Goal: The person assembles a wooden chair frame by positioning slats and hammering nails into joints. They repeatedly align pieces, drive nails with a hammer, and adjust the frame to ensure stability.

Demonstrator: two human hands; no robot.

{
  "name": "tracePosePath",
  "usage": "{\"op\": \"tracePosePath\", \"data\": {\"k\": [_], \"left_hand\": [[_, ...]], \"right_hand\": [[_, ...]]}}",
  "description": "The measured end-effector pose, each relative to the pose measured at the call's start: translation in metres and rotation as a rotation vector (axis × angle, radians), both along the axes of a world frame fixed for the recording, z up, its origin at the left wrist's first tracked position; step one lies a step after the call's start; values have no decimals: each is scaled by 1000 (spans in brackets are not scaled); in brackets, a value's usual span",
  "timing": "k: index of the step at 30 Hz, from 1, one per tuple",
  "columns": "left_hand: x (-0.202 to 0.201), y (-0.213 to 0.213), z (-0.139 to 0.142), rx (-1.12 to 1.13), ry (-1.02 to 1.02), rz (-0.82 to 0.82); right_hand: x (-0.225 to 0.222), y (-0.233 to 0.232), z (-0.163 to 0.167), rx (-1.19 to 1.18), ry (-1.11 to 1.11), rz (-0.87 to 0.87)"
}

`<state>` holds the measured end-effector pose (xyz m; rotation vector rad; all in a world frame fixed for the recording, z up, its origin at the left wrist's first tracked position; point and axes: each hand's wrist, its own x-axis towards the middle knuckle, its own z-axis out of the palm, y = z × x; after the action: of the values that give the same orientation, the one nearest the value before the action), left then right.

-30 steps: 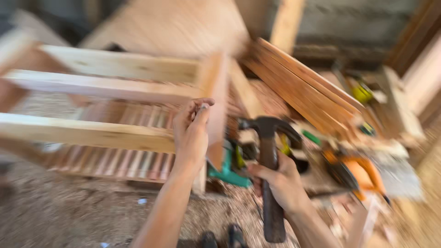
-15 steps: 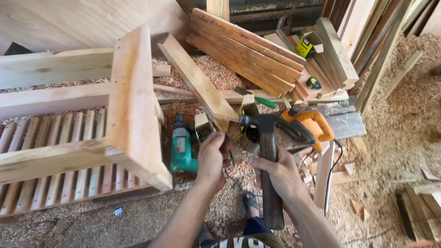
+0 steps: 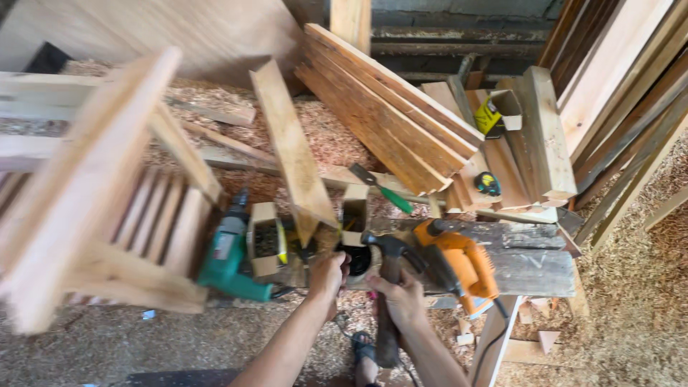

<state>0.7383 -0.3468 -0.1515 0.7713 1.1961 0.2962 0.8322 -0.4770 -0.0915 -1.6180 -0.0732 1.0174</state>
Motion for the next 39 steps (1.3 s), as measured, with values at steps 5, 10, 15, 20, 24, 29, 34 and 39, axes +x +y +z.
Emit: {"op": "tracePosePath", "data": {"k": [5,10,15,20,24,29,34,39], "left_hand": [[39,-31,-20,-6,166,-17],[68,-40,-33,22,55,-41],[83,-41,-53,20,-124,-3],[72,-42,-52,-56,-294,154],[57,-31,-30,-24,-237,240],[35,0,-1,51,-394,452],[13,16,19,102,-375,555],[-12,31,29,156,-436,579]], "right_hand": [[52,-5,-66,-107,84,-15],[80,4,-129,-129,191,-77],[99,18,-196,-253,-61,43],[102,23,-237,-503,-563,187],[95,17,-233,-546,-708,250],[83,50,-169,-302,-1077,89],[57,154,-111,232,-864,215],[28,233,-103,112,-971,468]]}}
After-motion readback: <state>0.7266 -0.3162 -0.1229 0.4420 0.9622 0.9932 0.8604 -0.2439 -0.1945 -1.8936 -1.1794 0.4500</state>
